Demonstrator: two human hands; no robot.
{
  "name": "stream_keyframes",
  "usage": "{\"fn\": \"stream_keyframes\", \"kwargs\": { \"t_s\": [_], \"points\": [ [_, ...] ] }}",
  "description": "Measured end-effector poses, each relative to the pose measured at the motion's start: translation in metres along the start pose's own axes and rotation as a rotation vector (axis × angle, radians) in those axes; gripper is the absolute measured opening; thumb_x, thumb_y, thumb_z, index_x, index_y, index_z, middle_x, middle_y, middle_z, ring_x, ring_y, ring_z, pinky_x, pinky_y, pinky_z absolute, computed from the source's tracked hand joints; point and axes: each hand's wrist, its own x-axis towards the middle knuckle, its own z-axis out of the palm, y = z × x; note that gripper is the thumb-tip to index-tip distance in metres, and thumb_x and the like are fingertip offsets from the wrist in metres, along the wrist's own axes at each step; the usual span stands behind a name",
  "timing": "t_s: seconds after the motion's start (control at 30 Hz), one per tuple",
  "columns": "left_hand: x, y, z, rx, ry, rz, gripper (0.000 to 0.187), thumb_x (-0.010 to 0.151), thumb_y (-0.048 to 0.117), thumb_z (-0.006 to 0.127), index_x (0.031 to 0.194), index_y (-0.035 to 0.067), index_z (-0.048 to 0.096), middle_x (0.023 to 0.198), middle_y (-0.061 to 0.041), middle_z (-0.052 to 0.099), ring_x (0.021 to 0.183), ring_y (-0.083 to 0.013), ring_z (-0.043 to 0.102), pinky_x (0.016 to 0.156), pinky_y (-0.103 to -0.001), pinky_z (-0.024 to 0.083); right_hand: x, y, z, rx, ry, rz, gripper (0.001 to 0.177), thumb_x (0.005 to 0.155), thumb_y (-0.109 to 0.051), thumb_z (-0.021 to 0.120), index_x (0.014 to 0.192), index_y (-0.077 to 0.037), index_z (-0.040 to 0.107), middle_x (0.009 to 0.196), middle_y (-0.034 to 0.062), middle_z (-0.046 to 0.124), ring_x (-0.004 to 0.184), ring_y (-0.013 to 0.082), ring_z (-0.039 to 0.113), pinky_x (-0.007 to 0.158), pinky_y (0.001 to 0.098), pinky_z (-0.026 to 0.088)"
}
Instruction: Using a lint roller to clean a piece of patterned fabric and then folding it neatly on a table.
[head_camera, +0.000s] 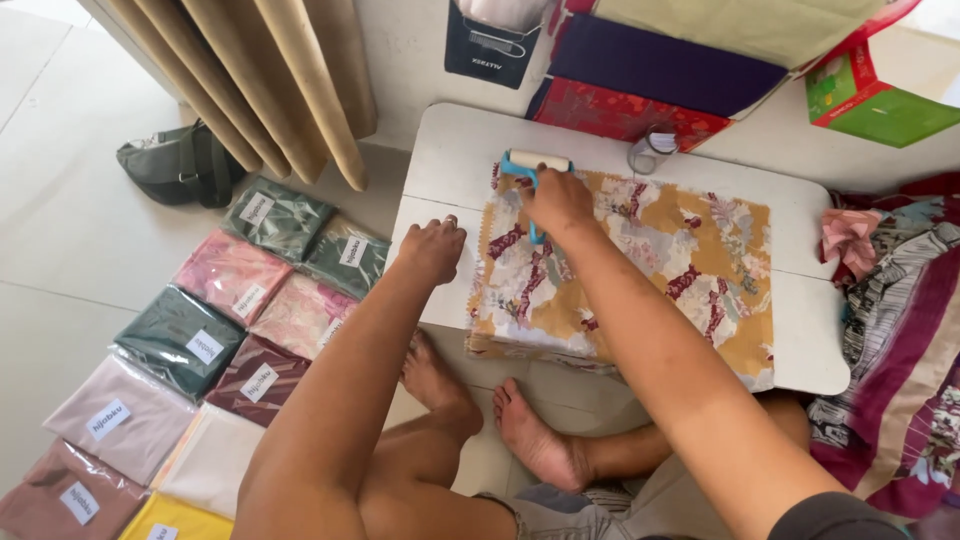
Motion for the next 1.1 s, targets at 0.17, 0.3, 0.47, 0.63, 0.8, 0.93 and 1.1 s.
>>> {"fn": "stream_keyframes", "kwargs": {
  "t_s": [0.17, 0.3, 0.47, 0.63, 0.8, 0.93, 1.1],
  "points": [
    [0.008, -0.002, 0.004, -0.02, 0.0, -0.016, 0.046, 0.079, 0.0, 0.069, 0.124, 0.012, 0.069, 0.128, -0.01, 0.066, 0.108, -0.0266, 0.07, 0.087, -0.047, 0.058, -0.036, -0.026, 0.013, -0.012, -0.039, 0.029, 0.065, 0.088, -0.03, 0.053, 0.138, 0.012, 0.053, 0.1, 0.0343, 0.071, 0.101, 0.0507, 0.07, 0.083, 0.064, 0.058],
    [0.016, -0.001, 0.01, -0.029, -0.01, -0.003, 0.046, 0.079, 0.001, 0.071, 0.124, 0.009, 0.07, 0.129, -0.012, 0.066, 0.111, -0.0307, 0.069, 0.091, -0.053, 0.057, -0.117, -0.057, 0.016, -0.041, -0.077, 0.028, 0.063, 0.092, -0.029, 0.051, 0.14, 0.012, 0.053, 0.096, 0.0336, 0.073, 0.098, 0.0506, 0.072, 0.082, 0.0642, 0.057],
    [0.013, -0.002, 0.002, 0.014, -0.069, 0.022, 0.044, 0.083, 0.004, 0.071, 0.127, 0.009, 0.069, 0.133, -0.012, 0.063, 0.116, -0.0309, 0.068, 0.094, -0.055, 0.056, -0.21, -0.077, 0.007, -0.131, -0.182, 0.04, 0.063, 0.093, -0.034, 0.047, 0.143, 0.004, 0.053, 0.095, 0.0259, 0.076, 0.095, 0.0431, 0.075, 0.081, 0.056, 0.06],
    [0.019, -0.001, -0.001, 0.105, -0.055, 0.031, 0.047, 0.082, 0.003, 0.07, 0.129, 0.01, 0.069, 0.135, -0.013, 0.065, 0.115, -0.0308, 0.069, 0.097, -0.055, 0.055, -0.236, -0.045, 0.009, -0.025, -0.224, 0.009, 0.062, 0.093, -0.037, 0.046, 0.145, -0.005, 0.055, 0.095, 0.0276, 0.075, 0.097, 0.0466, 0.074, 0.083, 0.0599, 0.058],
    [0.009, 0.028, -0.016, 0.098, -0.03, 0.22, 0.05, 0.091, 0.024, 0.069, 0.138, 0.011, 0.059, 0.137, -0.015, 0.061, 0.119, -0.0333, 0.068, 0.094, -0.052, 0.057, -0.22, 0.041, 0.005, -0.04, -0.052, -0.395, 0.052, 0.102, -0.022, 0.046, 0.152, -0.01, 0.039, 0.11, 0.0263, 0.068, 0.101, 0.0495, 0.07, 0.08, 0.0608, 0.059],
    [-0.039, 0.071, -0.043, -0.082, -0.065, 0.33, 0.072, 0.094, 0.033, 0.07, 0.15, 0.002, 0.037, 0.144, -0.031, 0.052, 0.127, -0.0482, 0.06, 0.102, -0.064, 0.052, -0.212, 0.129, 0.006, -0.009, 0.066, -0.595, 0.04, 0.1, -0.026, 0.054, 0.138, -0.011, 0.051, 0.099, 0.0222, 0.066, 0.097, 0.0481, 0.068, 0.081, 0.0556, 0.058],
    [-0.035, 0.038, 0.029, 0.136, -0.197, 0.24, 0.076, 0.082, 0.046, 0.083, 0.143, 0.02, 0.046, 0.156, -0.013, 0.043, 0.136, -0.036, 0.056, 0.097, -0.055, 0.059, -0.234, 0.22, -0.054, 0.174, -0.131, -0.389, 0.029, 0.092, -0.028, 0.072, 0.12, -0.023, 0.069, 0.109, 0.0193, 0.074, 0.11, 0.0469, 0.066, 0.096, 0.0567, 0.052]
  ]
}}
